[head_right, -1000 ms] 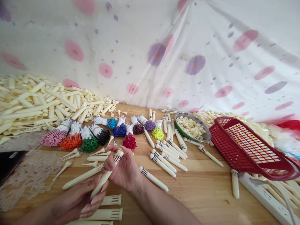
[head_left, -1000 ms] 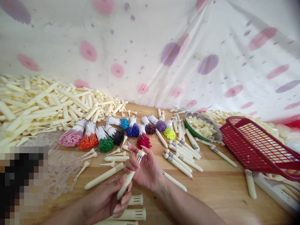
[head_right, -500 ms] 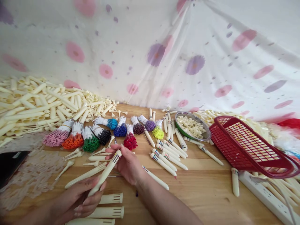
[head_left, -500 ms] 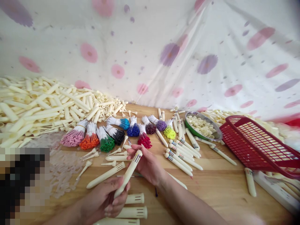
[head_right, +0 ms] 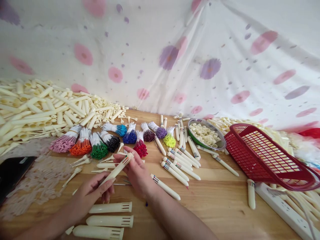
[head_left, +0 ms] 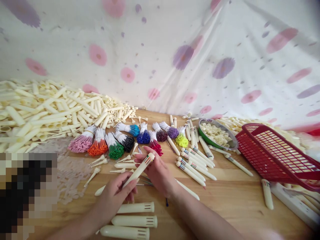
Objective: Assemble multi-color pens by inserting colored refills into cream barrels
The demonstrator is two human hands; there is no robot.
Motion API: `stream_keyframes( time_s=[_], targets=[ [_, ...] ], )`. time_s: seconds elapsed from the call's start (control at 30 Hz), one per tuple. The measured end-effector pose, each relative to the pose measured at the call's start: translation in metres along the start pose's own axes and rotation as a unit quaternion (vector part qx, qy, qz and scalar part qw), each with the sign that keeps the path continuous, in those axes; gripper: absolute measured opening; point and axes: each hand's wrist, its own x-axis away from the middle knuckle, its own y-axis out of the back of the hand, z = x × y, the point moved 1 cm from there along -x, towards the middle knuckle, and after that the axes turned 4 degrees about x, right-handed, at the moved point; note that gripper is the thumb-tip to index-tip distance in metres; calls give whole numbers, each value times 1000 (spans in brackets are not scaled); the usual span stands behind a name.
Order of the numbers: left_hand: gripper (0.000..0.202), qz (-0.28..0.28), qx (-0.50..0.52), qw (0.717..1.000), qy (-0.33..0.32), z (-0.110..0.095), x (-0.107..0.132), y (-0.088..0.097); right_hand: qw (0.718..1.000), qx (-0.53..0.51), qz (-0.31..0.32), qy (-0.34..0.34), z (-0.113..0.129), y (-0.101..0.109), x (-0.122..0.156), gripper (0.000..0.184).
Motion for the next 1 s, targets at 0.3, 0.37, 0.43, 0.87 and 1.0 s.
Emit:
stream_keyframes(
  time_s=[0.3, 0.37, 0.43, 0.87, 1.0],
  targets=[
    [29, -108, -251, 953, -130, -11, -1, 28, 710, 677, -182, 69, 94, 66, 6, 36],
    [26, -84, -317, 927, -181, -11, 2, 29, 577, 790, -206, -27, 112, 92, 9, 36],
    [29, -7, -387, 892, -233, -5, 10, 22, 512, 828, -213, -78, 121, 112, 11, 36],
    [62, 124, -570, 750, -312, 25, -11, 1, 509, 839, -182, 58, 100, 86, 4, 29],
    [57, 124, -580, 739, -320, 13, -26, 15, 526, 838, -126, 79, 77, 65, 2, 39]
  ],
)
